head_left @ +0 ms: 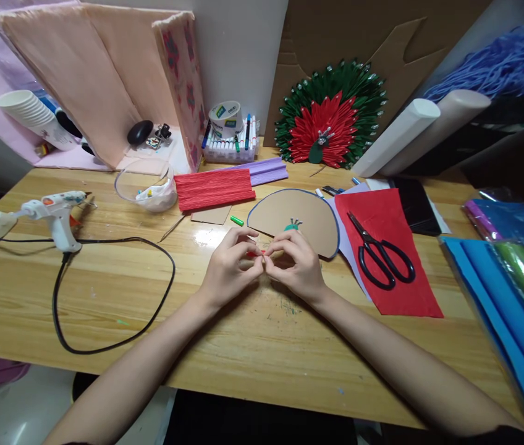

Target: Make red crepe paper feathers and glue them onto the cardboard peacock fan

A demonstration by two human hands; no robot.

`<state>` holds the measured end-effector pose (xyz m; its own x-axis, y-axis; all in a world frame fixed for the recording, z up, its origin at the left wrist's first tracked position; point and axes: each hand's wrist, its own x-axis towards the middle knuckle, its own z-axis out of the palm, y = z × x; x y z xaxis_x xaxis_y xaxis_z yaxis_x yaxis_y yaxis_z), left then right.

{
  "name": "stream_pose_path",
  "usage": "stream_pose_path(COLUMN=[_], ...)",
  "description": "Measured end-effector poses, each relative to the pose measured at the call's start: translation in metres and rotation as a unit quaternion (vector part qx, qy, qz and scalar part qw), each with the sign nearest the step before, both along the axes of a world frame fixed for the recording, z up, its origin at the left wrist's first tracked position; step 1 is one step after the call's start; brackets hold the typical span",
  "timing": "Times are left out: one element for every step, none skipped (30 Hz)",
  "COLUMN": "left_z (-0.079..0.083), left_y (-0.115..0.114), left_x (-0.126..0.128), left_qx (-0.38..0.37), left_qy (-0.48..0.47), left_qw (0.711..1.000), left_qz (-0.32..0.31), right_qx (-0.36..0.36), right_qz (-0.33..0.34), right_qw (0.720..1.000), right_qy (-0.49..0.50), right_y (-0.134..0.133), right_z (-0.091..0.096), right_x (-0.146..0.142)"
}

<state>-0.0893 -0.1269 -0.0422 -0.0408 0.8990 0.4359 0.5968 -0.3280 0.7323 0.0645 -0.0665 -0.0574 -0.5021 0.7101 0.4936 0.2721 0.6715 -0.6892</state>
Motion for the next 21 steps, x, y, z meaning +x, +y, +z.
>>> stream_pose_path(left_z=[0.0002,0.0004,0.0005,0.0006,0.0005,0.0003,0.0001,-0.0001,-0.0004,-0.0007,-0.0008,-0.0009,-0.0009,-0.0009,-0.0008,-0.0007,-0.0005,-0.0004,-0.0002,0.0000,0.0003], left_y=[-0.0001,-0.0003,-0.0004,-0.0004,-0.0004,-0.0003,-0.0002,0.0000,0.0001,0.0003,0.0005,0.0007,0.0008,0.0010,0.0011,0.0013,0.0014,0.0014,0.0014,0.0014,0.0014], left_x=[0.0002,0.0003,0.0004,0.0004,0.0003,0.0001,-0.0001,-0.0004,-0.0008,-0.0012,-0.0015,-0.0019,-0.0022,-0.0025,-0.0028,-0.0031,-0.0034,-0.0036,-0.0038,-0.0040,-0.0041], left_qx=[-0.002,-0.003,-0.004,-0.004,-0.004,-0.004,-0.003,-0.001,0.003,0.006,0.009,0.011,0.013,0.013,0.014,0.015,0.015,0.015,0.014,0.014,0.013], left_qy=[0.000,0.000,0.001,0.002,0.002,0.002,0.002,0.003,0.005,0.007,0.009,0.011,0.012,0.012,0.012,0.009,0.006,0.002,-0.002,-0.005,-0.006], left_qw=[1.000,1.000,1.000,1.000,1.000,1.000,1.000,1.000,1.000,1.000,1.000,1.000,1.000,1.000,1.000,1.000,1.000,1.000,1.000,1.000,1.000], left_qz=[-0.001,-0.002,-0.002,-0.002,-0.002,-0.002,-0.002,-0.001,-0.001,-0.001,0.000,0.001,0.003,0.004,0.005,0.007,0.008,0.010,0.013,0.016,0.020], right_qx=[0.004,0.008,0.010,0.012,0.013,0.014,0.014,0.014,0.014,0.013,0.013,0.013,0.014,0.015,0.016,0.017,0.016,0.014,0.010,0.005,-0.002], right_qz=[-0.002,-0.003,-0.004,-0.004,-0.004,-0.004,-0.003,-0.004,-0.004,-0.005,-0.005,-0.005,-0.005,-0.005,-0.005,-0.007,-0.009,-0.012,-0.016,-0.018,-0.019], right_qw=[1.000,1.000,1.000,1.000,1.000,1.000,1.000,1.000,1.000,1.000,1.000,1.000,1.000,1.000,1.000,1.000,1.000,1.000,1.000,1.000,1.000], right_qy=[0.001,0.002,0.001,0.001,0.000,-0.001,-0.001,-0.001,-0.002,-0.003,-0.004,-0.006,-0.007,-0.007,-0.006,-0.003,-0.001,0.001,0.004,0.007,0.010], right_y=[0.0000,-0.0001,0.0000,0.0000,0.0001,0.0002,0.0003,0.0003,0.0004,0.0004,0.0004,0.0005,0.0006,0.0008,0.0011,0.0015,0.0018,0.0021,0.0024,0.0025,0.0024], right_z=[-0.0004,-0.0008,-0.0011,-0.0014,-0.0017,-0.0019,-0.0021,-0.0022,-0.0023,-0.0024,-0.0024,-0.0023,-0.0021,-0.0019,-0.0016,-0.0013,-0.0009,-0.0005,-0.0002,0.0001,0.0003], right_x=[-0.0002,-0.0002,-0.0002,-0.0001,0.0000,0.0002,0.0004,0.0006,0.0008,0.0009,0.0010,0.0011,0.0011,0.0012,0.0014,0.0016,0.0019,0.0023,0.0027,0.0030,0.0033])
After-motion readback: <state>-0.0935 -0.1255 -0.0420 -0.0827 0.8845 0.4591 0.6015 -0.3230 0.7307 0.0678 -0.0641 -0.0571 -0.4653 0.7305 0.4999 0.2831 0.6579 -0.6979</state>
